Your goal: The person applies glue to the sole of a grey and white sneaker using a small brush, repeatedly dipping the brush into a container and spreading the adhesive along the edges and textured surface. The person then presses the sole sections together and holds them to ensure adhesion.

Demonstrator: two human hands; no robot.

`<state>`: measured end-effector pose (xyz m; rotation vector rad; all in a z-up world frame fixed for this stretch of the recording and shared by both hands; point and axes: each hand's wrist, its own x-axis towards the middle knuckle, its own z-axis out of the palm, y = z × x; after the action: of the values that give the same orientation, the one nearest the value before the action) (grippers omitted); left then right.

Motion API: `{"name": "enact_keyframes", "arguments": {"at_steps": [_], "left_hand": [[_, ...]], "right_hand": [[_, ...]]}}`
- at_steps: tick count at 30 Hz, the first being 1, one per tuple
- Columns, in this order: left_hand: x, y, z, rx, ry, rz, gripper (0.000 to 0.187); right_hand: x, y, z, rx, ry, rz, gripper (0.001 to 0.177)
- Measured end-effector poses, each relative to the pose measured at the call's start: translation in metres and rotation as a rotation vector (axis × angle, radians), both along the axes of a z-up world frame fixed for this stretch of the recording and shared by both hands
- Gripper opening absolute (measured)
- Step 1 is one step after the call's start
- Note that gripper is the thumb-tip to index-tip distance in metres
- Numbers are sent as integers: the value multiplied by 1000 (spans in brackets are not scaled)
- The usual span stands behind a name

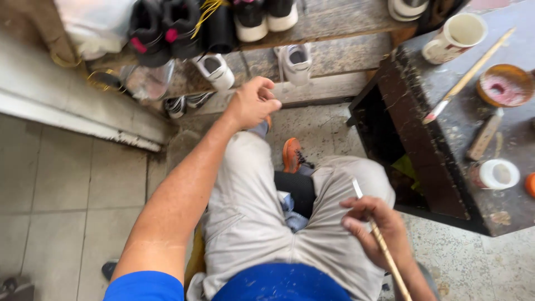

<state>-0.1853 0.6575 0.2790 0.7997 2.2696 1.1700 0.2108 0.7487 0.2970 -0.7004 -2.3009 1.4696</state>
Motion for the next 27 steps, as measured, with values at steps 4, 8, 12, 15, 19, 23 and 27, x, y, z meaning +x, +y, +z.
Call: {"name": "enact_keyframes", "arguments": {"at_steps": [4,8,12,15,19,23,27], "left_hand": [[32,90,35,-269,-14,-221,48],[54,171,50,-311,-40,-478,65],[49,255,23,-218,44,-506,81],[35,318,-15,-104,185,-377,88],[18,373,-35,-161,361,-201,108],[6,387,-18,-440,366,-258,104],[-11,383,-35,-167,352,-219,67]], "right_hand": [[-1,11,21,-100,125,98,18],[2,23,16,-5,193,68,25],[2,29,14,67,143,-50,22],[9,36,6,18,21,-148,23],[35,58,-26,-305,-186,-58,21],[38,60,-34,-276,-164,18,31],[11,50,-6,-54,0,-172,26]]}}
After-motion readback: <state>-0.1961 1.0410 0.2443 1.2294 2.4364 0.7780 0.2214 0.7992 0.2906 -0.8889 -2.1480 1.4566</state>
